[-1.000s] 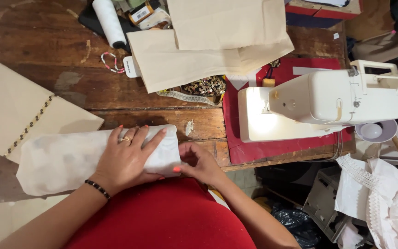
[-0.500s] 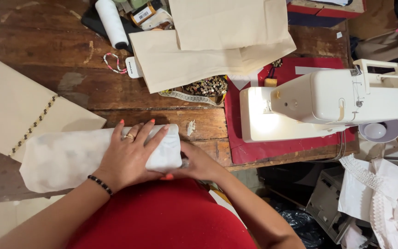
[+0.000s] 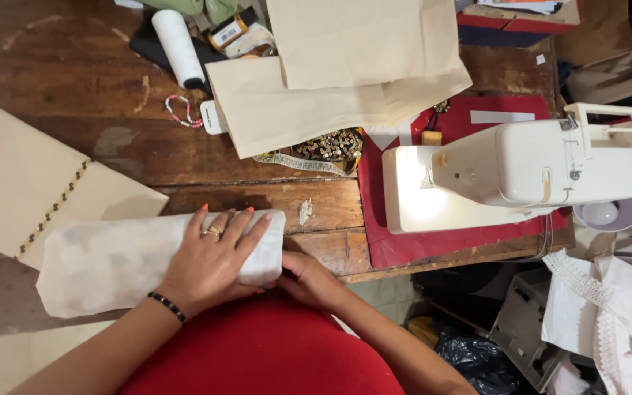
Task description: The person is stuffing a white fabric pillow casing with filling and then folding the ends to prepare them for closure.
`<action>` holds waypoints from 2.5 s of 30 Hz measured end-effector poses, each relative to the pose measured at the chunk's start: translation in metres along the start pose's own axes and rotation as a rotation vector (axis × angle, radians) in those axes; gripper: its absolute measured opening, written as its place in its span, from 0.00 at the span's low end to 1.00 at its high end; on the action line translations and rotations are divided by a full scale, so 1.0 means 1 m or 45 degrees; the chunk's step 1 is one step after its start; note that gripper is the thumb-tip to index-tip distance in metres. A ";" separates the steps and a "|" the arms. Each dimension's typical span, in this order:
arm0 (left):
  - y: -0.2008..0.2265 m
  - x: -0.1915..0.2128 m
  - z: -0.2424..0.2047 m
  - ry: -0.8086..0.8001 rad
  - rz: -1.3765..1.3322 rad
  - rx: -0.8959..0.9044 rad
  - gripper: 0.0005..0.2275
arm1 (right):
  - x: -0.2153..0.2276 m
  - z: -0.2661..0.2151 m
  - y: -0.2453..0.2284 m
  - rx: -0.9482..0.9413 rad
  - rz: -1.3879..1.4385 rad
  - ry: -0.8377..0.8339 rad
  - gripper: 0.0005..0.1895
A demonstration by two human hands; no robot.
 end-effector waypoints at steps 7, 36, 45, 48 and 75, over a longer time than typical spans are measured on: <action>-0.012 0.014 -0.016 -0.176 0.109 -0.028 0.64 | 0.013 -0.014 -0.001 -0.282 0.243 0.234 0.33; -0.164 0.027 -0.186 0.261 -1.580 1.818 0.23 | 0.013 0.035 -0.039 -0.806 0.065 0.396 0.33; -0.127 0.007 -0.157 -0.231 -1.495 1.226 0.18 | -0.001 -0.001 -0.037 -0.939 0.085 0.319 0.39; -0.127 -0.004 -0.155 -0.170 -1.769 1.116 0.16 | -0.006 -0.006 -0.028 -0.992 0.273 0.403 0.43; -0.093 0.022 -0.151 -0.134 -2.232 1.580 0.21 | 0.002 -0.055 0.007 -0.615 0.259 0.296 0.26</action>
Point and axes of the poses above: each hand's wrist, its own z-axis towards the middle knuckle, its own x-axis out of the back of the hand, y = z × x, the point moved 6 cm from there along z, towards the middle knuckle, and after that the axes turned 3 degrees about x, right-handed, at the moved point
